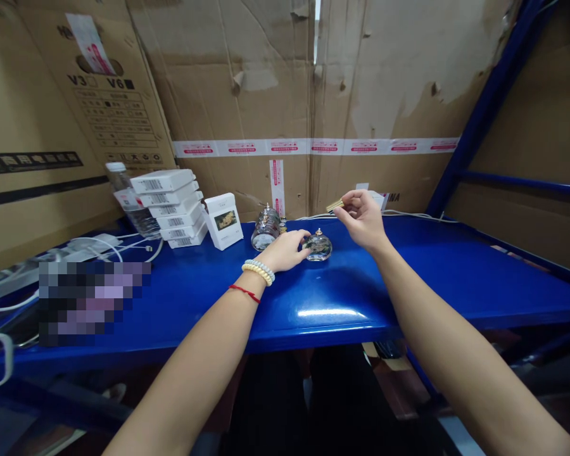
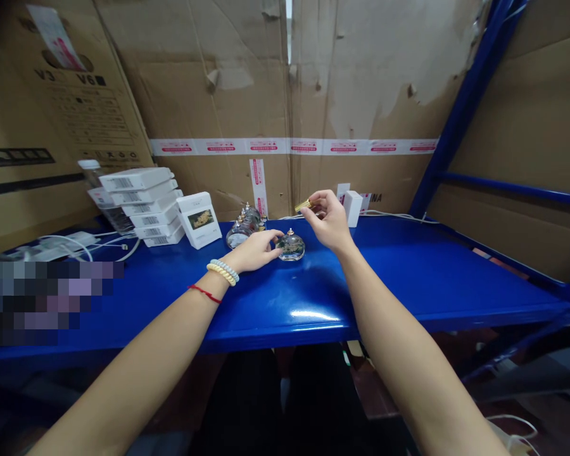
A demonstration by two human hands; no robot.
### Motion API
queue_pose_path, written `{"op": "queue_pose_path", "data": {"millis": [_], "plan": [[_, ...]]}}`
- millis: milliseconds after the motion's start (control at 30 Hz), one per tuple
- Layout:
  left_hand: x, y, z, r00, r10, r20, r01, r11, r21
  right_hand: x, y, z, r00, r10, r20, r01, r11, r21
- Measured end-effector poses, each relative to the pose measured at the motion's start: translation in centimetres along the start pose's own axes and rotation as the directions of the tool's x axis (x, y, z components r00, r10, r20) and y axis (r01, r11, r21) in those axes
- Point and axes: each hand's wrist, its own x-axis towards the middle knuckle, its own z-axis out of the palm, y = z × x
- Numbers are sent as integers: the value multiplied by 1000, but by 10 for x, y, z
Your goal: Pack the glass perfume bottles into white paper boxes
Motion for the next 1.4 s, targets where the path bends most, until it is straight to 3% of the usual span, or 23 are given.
{"op": "queue_pose_path", "data": {"millis": [67,133,200,267,533,667,733,767,800,867,900,933,967,1000,1067,1100,1333,1400], "plan": [[0,0,0,1000,-1,-3,1,1000,3,-4,-7,5,999,-33,39,34,999,-35],[0,0,1,1000,-9,0,9,1000,5,-7,-10,7,980,-52,191,73,992,-105],[0,0,0,1000,-18,7,18,1000,13,-9,-9,8,923,-36,383,106,981,-164],[0,0,0,1000,-17,12,17,1000,17,-9,-5,8,871,-8,491,116,975,-190],[-1,2,0,1000,-12,5,12,1000,16,-9,3,6,840,50,541,59,981,-183],[-2,6,-7,978,36,-206,-35,999,11,-12,2,9,831,79,551,65,969,-237],[-3,6,-17,910,-7,-414,17,1000,19,-13,5,11,850,93,518,77,952,-296],[-3,4,-22,837,-68,-543,92,996,17,-12,8,11,862,106,495,74,941,-332],[-4,1,-28,725,-147,-673,195,981,-4,-12,12,11,876,126,466,65,925,-373],[-6,-10,-39,400,-315,-860,418,899,-135,-10,22,7,905,177,386,31,880,-475],[-7,-18,-43,249,-381,-890,490,843,-223,-9,27,4,920,204,334,4,848,-530],[-9,-27,-46,138,-434,-890,536,789,-301,-8,31,1,933,231,276,-29,812,-583],[-11,-36,-49,56,-481,-875,566,737,-369,-7,35,-4,943,257,213,-70,775,-628],[-14,-45,-50,2,-519,-855,588,692,-419,-6,38,-9,948,279,152,-112,741,-662],[-19,-60,-51,-40,-574,-818,622,626,-471,-4,42,-18,950,308,50,-187,688,-701],[-22,-66,-51,-38,-607,-794,637,598,-487,-3,43,-22,948,318,16,-213,671,-710],[-34,-75,-51,46,-785,-618,713,459,-530,0,45,-30,933,360,8,-255,676,-692],[-36,-76,-52,39,-784,-620,710,458,-535,0,48,-29,940,341,27,-231,691,-684]]}}
